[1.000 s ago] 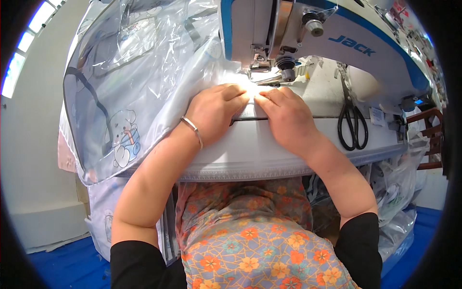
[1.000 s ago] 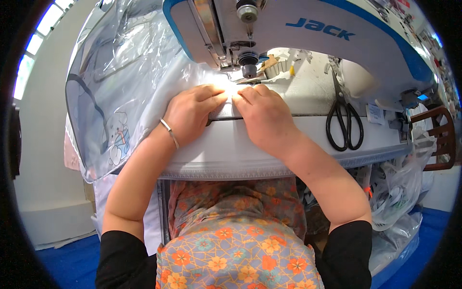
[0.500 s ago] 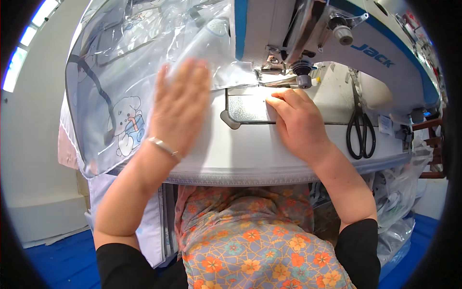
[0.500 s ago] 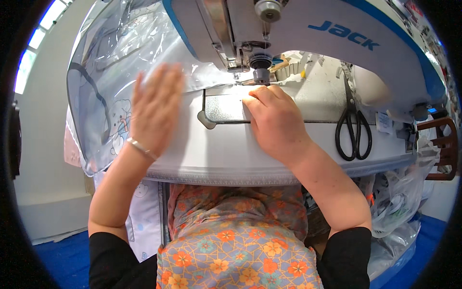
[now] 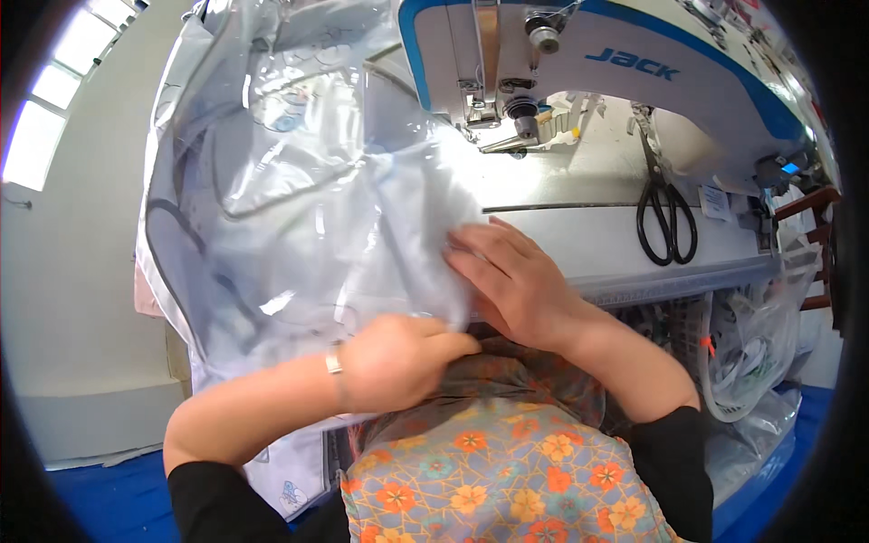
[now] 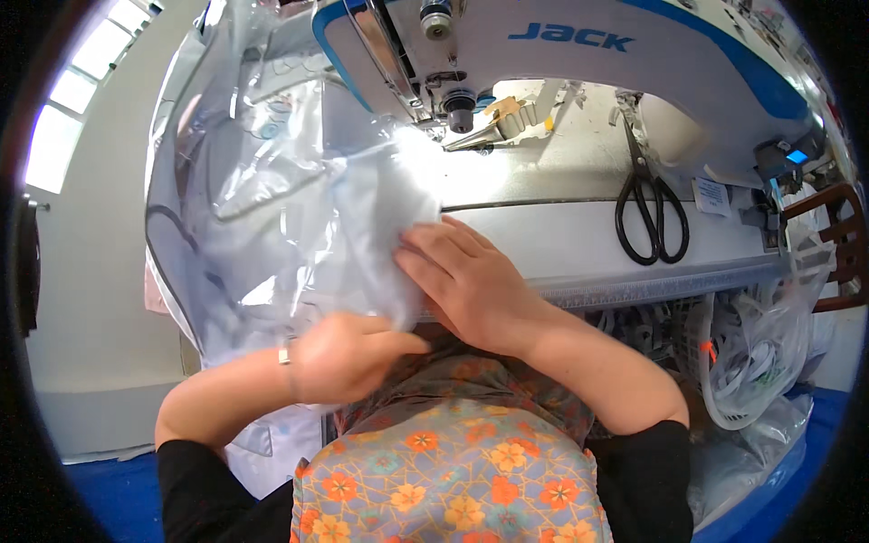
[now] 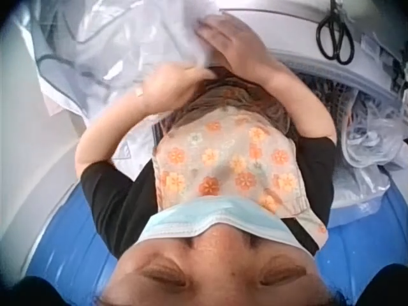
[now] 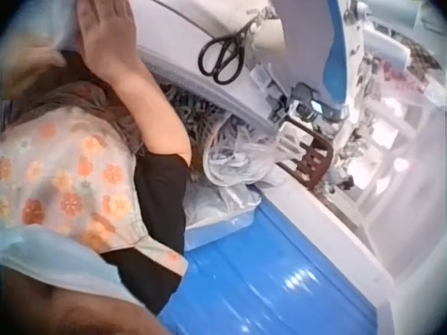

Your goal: Sewing printed fabric and clear plastic components using an industrial sewing machine to create bags.

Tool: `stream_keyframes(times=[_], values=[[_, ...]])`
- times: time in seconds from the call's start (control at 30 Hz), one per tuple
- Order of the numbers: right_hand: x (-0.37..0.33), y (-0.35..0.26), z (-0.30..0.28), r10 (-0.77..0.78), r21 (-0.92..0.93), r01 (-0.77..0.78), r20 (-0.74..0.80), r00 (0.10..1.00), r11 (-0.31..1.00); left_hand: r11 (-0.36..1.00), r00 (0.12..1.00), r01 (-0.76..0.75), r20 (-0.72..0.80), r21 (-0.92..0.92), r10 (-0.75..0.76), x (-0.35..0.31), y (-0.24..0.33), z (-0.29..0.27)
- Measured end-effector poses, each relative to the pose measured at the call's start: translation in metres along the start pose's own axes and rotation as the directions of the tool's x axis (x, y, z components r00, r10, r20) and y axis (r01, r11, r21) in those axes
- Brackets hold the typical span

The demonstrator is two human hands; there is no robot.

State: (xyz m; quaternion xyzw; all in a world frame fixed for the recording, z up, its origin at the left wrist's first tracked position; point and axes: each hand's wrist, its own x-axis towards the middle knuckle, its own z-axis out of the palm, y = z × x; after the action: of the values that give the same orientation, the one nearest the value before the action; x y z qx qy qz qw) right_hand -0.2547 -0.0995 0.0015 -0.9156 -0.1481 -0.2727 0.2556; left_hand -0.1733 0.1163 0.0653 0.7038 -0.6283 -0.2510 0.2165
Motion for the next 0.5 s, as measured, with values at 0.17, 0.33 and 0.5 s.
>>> stream_keyframes(times=[0.17, 0.33, 0.5], values=[[-0.019, -0.001, -0.002, 0.113, 0.208, -0.077, -0.162, 0.980, 0.975, 0.958, 0.923, -0.273, -0.254, 0.092, 0.288, 0.071, 0.021, -0.018], [-0.016, -0.003, 0.001, -0.090, 0.051, 0.093, -0.049, 0.995, 0.994, 0.621, 0.881, 0.470, -0.377, 0.627, -0.286, 0.120, -0.034, -0.028], [-0.013, -0.001, -0.005, -0.078, 0.075, 0.078, 0.003, 0.997, 0.994, 0.650, 0.839, 0.477, -0.527, 0.592, -0.135, 0.132, -0.090, -0.022]])
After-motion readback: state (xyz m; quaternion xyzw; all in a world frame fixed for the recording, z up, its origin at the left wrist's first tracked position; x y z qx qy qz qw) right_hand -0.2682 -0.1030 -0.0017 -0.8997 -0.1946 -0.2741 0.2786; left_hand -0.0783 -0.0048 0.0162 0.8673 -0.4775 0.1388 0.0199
